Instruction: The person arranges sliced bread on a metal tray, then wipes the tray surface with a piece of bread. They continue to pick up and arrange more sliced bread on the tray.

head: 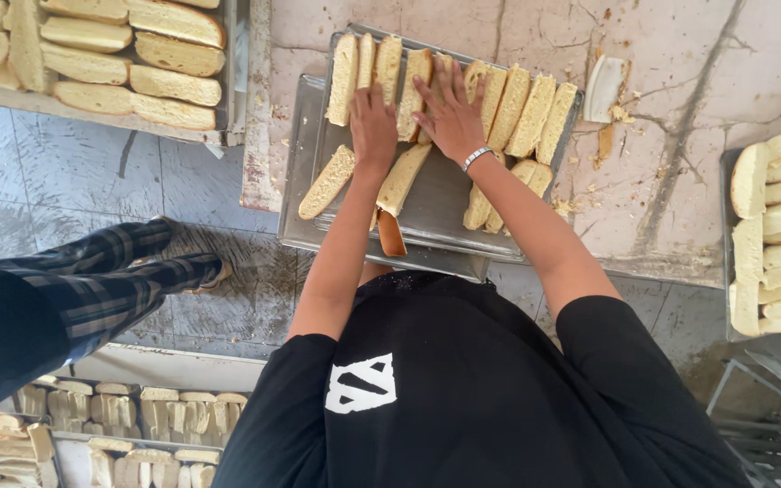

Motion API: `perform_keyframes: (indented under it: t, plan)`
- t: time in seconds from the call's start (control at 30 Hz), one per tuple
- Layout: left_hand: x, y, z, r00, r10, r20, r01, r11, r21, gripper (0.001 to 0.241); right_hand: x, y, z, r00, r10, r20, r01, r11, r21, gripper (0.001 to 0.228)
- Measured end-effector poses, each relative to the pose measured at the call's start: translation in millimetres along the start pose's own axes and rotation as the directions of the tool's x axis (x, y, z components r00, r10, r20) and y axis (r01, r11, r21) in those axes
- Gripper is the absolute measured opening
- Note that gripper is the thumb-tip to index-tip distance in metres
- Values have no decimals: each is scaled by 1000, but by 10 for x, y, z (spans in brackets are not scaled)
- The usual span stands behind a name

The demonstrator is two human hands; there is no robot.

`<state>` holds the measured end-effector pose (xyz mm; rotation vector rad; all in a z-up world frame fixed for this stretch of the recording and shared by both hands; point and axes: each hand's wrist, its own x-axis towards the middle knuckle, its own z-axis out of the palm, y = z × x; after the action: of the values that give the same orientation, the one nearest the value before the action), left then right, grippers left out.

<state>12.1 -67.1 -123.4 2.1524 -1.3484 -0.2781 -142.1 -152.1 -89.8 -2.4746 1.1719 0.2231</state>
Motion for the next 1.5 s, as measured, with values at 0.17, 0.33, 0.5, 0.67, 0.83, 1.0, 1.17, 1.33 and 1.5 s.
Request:
perform_keyframes:
  t: [0.17, 0.33, 0.5, 0.67, 0.83, 1.0, 1.17, 1.33, 1.5]
  plan:
    - [-37, -16, 131, 999, 47, 27, -46, 999, -11, 47, -37, 88, 186, 999, -15, -30, 15, 1000, -22, 66]
    - [-29, -10, 50, 999, 19, 31, -19, 1000, 9, 49, -19, 179, 260, 1000, -9, 29, 9, 1000, -22, 67]
    - [126, -198, -207, 992, -70, -103, 87, 982, 170, 34, 158, 604, 375, 926, 77, -370, -18, 987, 161, 64]
    - [228, -405, -481, 986, -54, -156, 72, 991, 115, 44, 218, 720, 64, 932, 70, -356, -29, 992, 120, 60]
    - [321, -704, -379, 994, -70, -81, 58, 988, -144, 52, 517, 101, -19, 915, -365, -172, 361, 931, -53, 60]
    - [375, -814, -259, 992, -116, 48, 124, 959, -256, 54, 800, -387, 324, 867, -478, -144, 459, 876, -146, 67]
    - [424, -831, -213, 978, -190, -80, 175, 970, -166, 53, 749, -406, 441, 904, -408, -127, 366, 893, -263, 68]
    - [379, -797, -207, 987, -161, -9, 155, 962, -224, 51, 655, -306, 413, 908, -407, -102, 376, 897, -232, 65]
    - [397, -664, -314, 992, -127, 23, 129, 962, -242, 48, 618, -399, 362, 939, -336, -77, 328, 939, -104, 67]
